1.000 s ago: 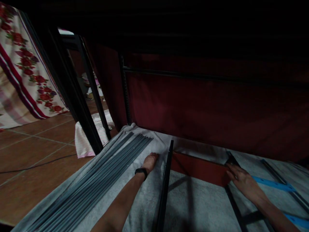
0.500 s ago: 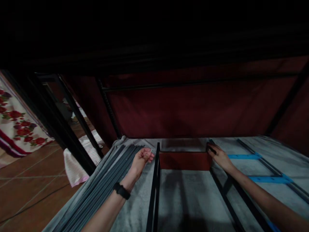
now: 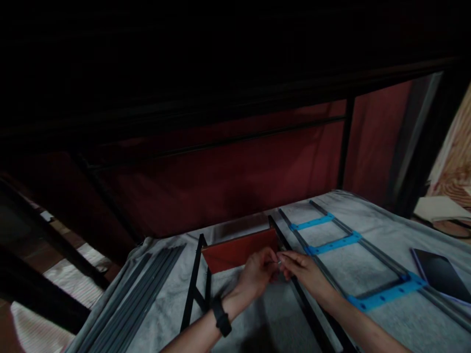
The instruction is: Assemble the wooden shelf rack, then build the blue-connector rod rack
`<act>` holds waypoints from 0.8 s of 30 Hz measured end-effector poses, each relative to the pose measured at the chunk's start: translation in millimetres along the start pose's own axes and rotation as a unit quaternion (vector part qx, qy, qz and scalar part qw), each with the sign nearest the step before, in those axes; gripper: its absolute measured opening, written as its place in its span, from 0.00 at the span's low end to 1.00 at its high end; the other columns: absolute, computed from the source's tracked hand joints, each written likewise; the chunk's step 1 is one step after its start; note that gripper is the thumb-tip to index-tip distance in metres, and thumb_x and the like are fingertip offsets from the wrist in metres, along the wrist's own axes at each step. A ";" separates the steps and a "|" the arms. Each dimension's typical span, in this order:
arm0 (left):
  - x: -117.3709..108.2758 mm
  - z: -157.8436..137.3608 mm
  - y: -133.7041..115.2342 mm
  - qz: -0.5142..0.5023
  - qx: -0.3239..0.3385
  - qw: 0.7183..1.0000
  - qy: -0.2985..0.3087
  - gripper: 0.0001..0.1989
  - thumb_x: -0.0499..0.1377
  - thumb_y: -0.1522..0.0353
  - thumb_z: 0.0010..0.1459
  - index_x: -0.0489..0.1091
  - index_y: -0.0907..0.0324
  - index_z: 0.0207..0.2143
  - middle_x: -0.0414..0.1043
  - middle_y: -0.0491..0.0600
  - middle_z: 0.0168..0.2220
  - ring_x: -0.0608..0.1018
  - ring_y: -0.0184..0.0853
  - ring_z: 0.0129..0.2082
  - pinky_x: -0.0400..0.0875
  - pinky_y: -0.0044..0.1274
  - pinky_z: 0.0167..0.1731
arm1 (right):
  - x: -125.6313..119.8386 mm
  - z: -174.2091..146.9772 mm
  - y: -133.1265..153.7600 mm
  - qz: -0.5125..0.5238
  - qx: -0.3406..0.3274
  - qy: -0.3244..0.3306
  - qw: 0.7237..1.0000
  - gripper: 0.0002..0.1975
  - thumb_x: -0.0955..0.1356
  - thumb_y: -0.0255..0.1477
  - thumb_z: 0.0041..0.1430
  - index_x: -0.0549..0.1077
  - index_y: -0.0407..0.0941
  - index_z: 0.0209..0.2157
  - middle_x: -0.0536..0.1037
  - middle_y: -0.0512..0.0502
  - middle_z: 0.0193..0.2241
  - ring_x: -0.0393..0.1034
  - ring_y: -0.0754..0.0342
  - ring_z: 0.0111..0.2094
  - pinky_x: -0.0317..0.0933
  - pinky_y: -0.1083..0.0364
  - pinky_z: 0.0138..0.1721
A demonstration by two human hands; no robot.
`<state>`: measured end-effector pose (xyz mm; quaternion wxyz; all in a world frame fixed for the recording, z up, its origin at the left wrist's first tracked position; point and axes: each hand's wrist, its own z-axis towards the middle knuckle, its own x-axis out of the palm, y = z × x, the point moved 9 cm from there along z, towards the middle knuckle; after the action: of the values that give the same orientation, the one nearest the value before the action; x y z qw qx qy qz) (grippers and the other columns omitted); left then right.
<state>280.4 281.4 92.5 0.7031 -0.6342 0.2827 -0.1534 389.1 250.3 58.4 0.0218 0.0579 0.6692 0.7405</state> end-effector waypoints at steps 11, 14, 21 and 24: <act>-20.2 76.3 0.4 0.403 0.079 0.905 -0.107 0.14 0.55 0.75 0.57 0.71 0.61 0.46 0.75 0.54 0.47 0.74 0.38 0.49 0.65 0.29 0.54 | -102.5 22.5 -35.0 0.171 0.026 -0.186 0.967 0.28 0.78 0.50 0.35 0.79 0.42 0.32 0.78 0.45 0.26 0.71 0.54 0.27 0.68 0.54 0.30; -24.4 110.2 21.5 0.480 0.032 0.873 -0.081 0.19 0.56 0.75 0.58 0.69 0.64 0.53 0.72 0.59 0.54 0.71 0.41 0.56 0.60 0.31 0.59 | -114.1 38.9 -49.0 0.207 0.041 -0.197 0.957 0.27 0.80 0.46 0.30 0.79 0.42 0.30 0.79 0.44 0.26 0.72 0.53 0.29 0.69 0.53 0.33; -8.4 150.5 46.5 0.466 0.000 0.883 -0.045 0.14 0.59 0.72 0.59 0.73 0.58 0.47 0.78 0.52 0.48 0.77 0.37 0.49 0.65 0.26 0.51 | -108.2 86.4 -79.2 0.210 0.041 -0.192 0.958 0.18 0.77 0.40 0.38 0.77 0.44 0.29 0.78 0.46 0.26 0.71 0.53 0.28 0.68 0.52 0.34; -9.2 158.5 52.8 0.457 -0.007 0.888 -0.053 0.09 0.58 0.72 0.60 0.74 0.58 0.42 0.79 0.51 0.42 0.79 0.35 0.43 0.67 0.24 0.46 | -110.1 108.7 -87.9 0.190 0.034 -0.207 0.959 0.15 0.75 0.40 0.40 0.76 0.44 0.27 0.76 0.47 0.24 0.70 0.53 0.26 0.67 0.53 0.30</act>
<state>359.4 422.2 48.4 0.7049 -0.4470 0.5045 0.2207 507.0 354.7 -24.5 0.0168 0.3363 0.6518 0.6795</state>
